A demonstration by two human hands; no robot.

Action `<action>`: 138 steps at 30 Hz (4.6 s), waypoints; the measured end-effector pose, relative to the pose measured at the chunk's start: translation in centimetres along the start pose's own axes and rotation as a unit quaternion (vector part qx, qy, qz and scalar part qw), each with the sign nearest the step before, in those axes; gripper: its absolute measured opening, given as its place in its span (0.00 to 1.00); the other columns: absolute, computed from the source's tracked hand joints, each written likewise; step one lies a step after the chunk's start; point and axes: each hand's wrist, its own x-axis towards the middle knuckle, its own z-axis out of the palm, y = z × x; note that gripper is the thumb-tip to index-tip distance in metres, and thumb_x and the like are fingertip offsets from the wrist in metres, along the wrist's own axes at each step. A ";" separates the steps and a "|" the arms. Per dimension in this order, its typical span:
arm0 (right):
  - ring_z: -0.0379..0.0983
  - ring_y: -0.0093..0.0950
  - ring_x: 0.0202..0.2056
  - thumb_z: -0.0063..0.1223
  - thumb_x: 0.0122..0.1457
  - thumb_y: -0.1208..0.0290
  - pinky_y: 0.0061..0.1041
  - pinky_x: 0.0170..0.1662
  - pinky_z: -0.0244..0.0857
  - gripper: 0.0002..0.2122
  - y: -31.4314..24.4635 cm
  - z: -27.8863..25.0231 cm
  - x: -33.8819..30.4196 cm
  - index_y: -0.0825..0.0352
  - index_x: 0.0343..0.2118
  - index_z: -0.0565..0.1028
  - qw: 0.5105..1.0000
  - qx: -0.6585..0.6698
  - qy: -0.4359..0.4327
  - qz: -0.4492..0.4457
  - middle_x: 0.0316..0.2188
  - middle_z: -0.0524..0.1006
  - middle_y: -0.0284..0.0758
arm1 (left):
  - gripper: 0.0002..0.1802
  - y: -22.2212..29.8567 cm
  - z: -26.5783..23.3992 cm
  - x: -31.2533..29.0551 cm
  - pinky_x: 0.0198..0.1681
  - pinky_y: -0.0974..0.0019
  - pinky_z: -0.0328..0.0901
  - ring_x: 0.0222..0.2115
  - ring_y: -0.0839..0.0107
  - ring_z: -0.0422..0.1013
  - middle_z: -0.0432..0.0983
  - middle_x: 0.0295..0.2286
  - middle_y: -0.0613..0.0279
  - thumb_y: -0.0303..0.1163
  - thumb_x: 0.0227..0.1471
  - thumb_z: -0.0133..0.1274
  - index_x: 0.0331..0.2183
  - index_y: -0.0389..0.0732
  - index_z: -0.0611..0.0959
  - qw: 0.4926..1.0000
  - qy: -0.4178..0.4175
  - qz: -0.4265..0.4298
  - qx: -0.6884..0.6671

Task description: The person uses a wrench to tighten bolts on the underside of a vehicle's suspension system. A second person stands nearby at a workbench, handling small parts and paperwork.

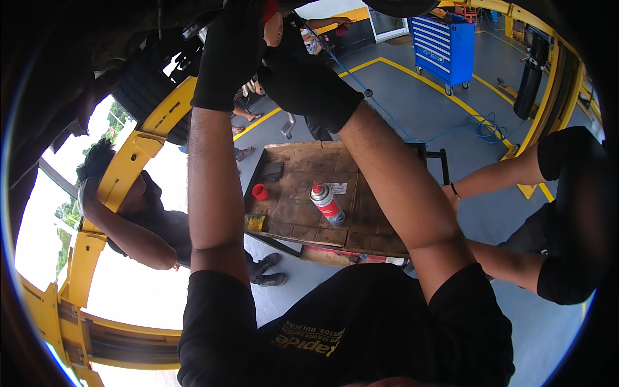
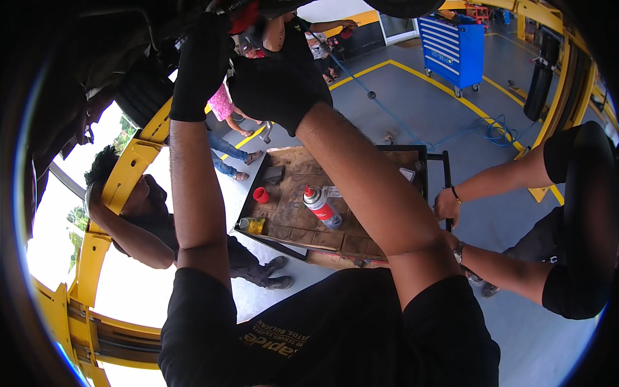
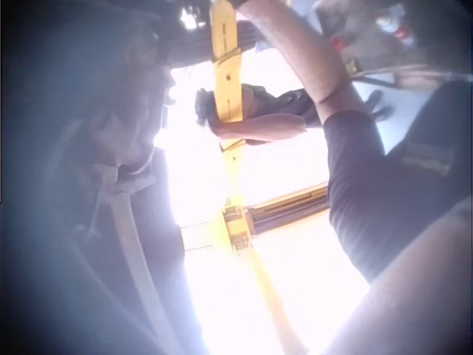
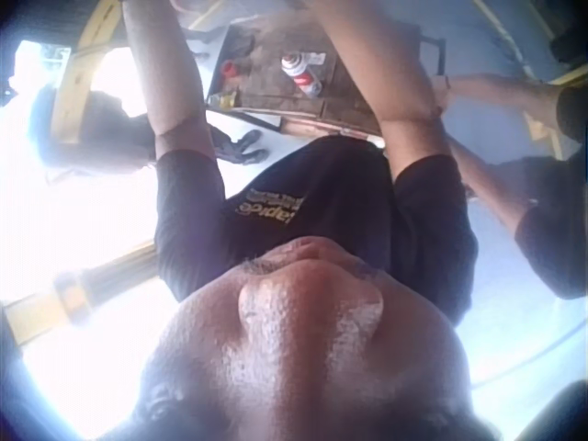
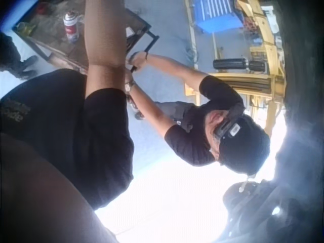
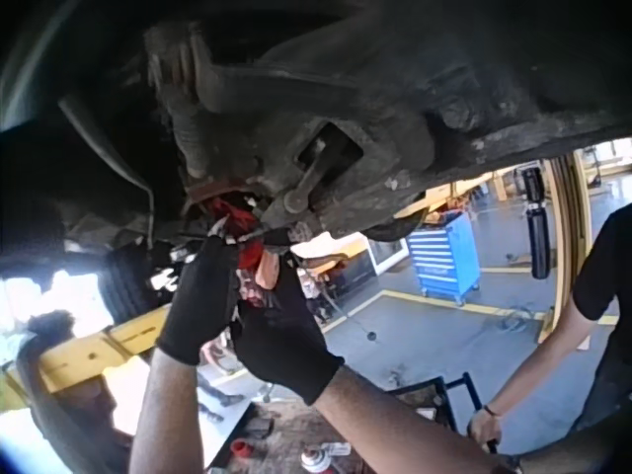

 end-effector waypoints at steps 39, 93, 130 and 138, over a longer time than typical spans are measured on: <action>0.78 0.32 0.34 0.64 0.56 0.74 0.35 0.39 0.74 0.13 -1.9 -4.9 -1.9 0.70 0.44 0.78 0.996 0.059 0.055 -0.027 0.34 0.79 0.41 | 0.15 1.5 -0.7 1.4 0.37 0.53 0.70 0.33 0.55 0.74 0.76 0.39 0.44 0.22 0.54 0.50 0.45 0.33 0.79 0.997 -0.012 -0.050 -0.052; 0.82 0.34 0.37 0.64 0.57 0.74 0.30 0.35 0.79 0.15 1.6 0.9 -0.3 0.68 0.47 0.75 0.996 0.043 0.065 -0.032 0.40 0.80 0.41 | 0.20 3.0 0.1 1.6 0.37 0.52 0.69 0.34 0.47 0.75 0.77 0.40 0.41 0.25 0.58 0.55 0.52 0.32 0.77 1.000 -0.013 -0.019 0.018; 0.79 0.35 0.47 0.62 0.60 0.75 0.30 0.48 0.77 0.21 -1.2 -8.5 -2.8 0.69 0.57 0.73 0.995 0.062 -0.035 -0.069 0.47 0.78 0.46 | 0.10 1.7 -1.5 1.0 0.34 0.63 0.70 0.32 0.60 0.75 0.76 0.33 0.49 0.27 0.61 0.53 0.45 0.37 0.80 0.982 0.034 -0.082 -0.168; 0.83 0.35 0.39 0.66 0.57 0.72 0.30 0.40 0.79 0.18 1.2 1.7 -0.5 0.70 0.49 0.75 0.998 0.001 0.054 -0.035 0.41 0.80 0.46 | 0.14 3.3 0.8 0.2 0.35 0.56 0.67 0.33 0.50 0.73 0.76 0.33 0.45 0.25 0.64 0.48 0.49 0.32 0.76 0.946 0.015 -0.180 -0.270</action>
